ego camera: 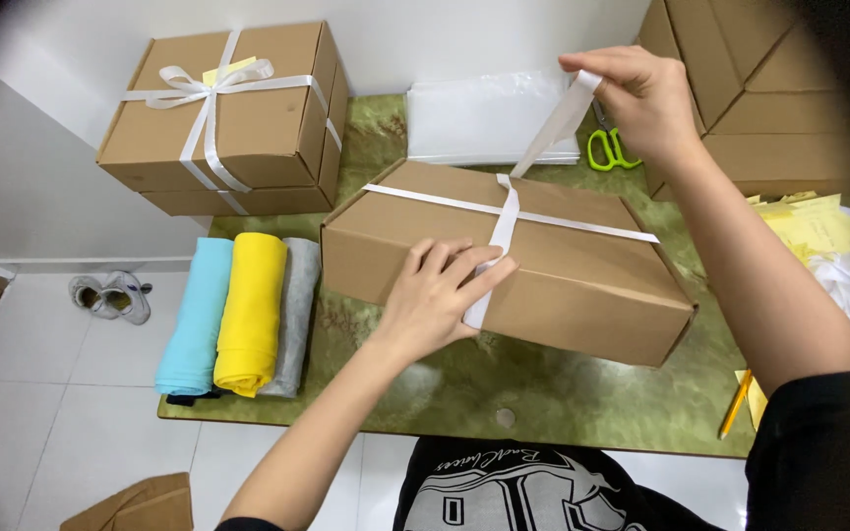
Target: The person places a folded purple garment into a clear plastic bag and seals it. They then place the bagged garment into a cardboard box, close the box, and tie it with a white ribbon.
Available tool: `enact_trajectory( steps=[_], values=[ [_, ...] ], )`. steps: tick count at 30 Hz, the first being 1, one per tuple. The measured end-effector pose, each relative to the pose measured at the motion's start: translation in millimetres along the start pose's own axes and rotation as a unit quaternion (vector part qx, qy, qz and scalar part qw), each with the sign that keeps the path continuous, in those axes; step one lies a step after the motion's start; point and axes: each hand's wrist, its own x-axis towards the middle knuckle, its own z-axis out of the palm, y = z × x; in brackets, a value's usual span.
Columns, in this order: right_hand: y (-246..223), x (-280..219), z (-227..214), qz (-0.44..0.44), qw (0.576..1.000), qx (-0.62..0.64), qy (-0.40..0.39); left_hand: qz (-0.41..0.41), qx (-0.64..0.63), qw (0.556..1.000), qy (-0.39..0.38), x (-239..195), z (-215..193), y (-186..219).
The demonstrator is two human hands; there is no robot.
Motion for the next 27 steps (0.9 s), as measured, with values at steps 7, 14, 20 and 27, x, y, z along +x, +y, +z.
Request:
enact_trajectory(
  steps=[7,14,20,27],
  values=[
    [-48,-47,27,0.038,0.996,0.078,-0.032,-0.057,0.048,0.996,0.051,-59,93,31],
    [-75,-111,42,0.123,0.975,0.156,-0.099,-0.080,0.056,0.986,0.132,-84,158,71],
    [-65,-184,74,0.208,0.943,0.201,-0.162,-0.074,0.035,0.988,0.129,-89,184,102],
    [-58,-242,91,0.218,0.945,0.155,-0.191,-0.059,-0.031,0.992,0.105,-86,193,93]
  ],
)
